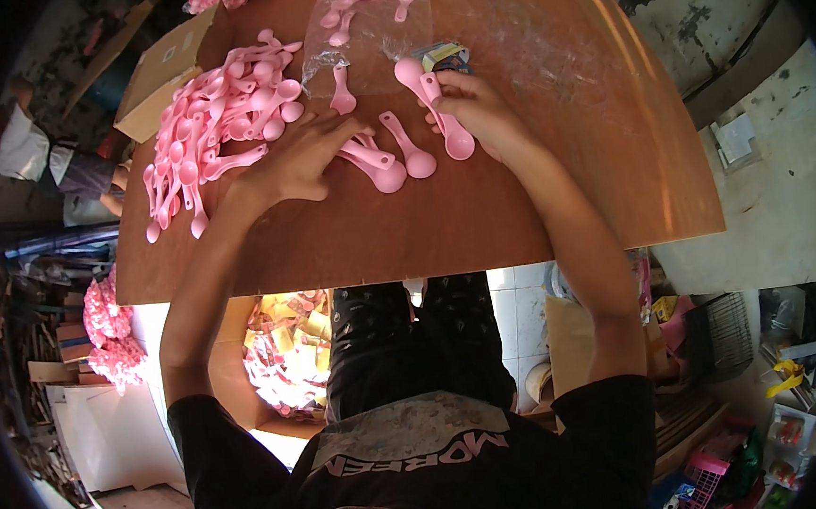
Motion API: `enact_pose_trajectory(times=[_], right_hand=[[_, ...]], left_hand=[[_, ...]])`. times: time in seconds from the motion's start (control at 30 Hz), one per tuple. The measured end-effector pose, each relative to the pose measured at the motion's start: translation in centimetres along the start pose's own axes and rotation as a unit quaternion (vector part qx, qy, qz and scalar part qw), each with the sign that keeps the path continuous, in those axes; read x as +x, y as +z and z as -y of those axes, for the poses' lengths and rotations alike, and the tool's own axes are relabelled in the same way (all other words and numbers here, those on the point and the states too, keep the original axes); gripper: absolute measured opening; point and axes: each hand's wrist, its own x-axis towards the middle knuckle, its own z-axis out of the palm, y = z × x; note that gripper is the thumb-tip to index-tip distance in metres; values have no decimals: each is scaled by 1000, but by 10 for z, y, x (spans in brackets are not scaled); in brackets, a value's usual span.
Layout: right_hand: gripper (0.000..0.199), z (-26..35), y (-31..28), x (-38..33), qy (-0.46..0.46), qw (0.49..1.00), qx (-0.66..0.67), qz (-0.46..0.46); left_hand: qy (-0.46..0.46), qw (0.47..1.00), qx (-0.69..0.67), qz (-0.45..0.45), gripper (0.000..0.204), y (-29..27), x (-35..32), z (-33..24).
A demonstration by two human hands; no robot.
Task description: The person is sorting and packaging small pink plastic spoons into clear bags and then preparing a small box of cards.
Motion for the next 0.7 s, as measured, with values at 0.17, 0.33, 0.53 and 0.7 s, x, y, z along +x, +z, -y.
enact_pose_trajectory(times=[0.17,0.33,0.53,0.7], right_hand=[[41,1,2,2,17,997,72,14],[43,2,6,9,20,992,124,29],[43,46,38,19,-1,993,92,78],[36,71,119,99,-216,952,-180,124]], left_hand=[[4,997,-51,50,63,-3,4,9],[4,999,-6,34,47,-2,-39,16],[-63,982,35,-172,33,-27,-110,18],[-264,894,113,-345,28,-65,-144,80]])
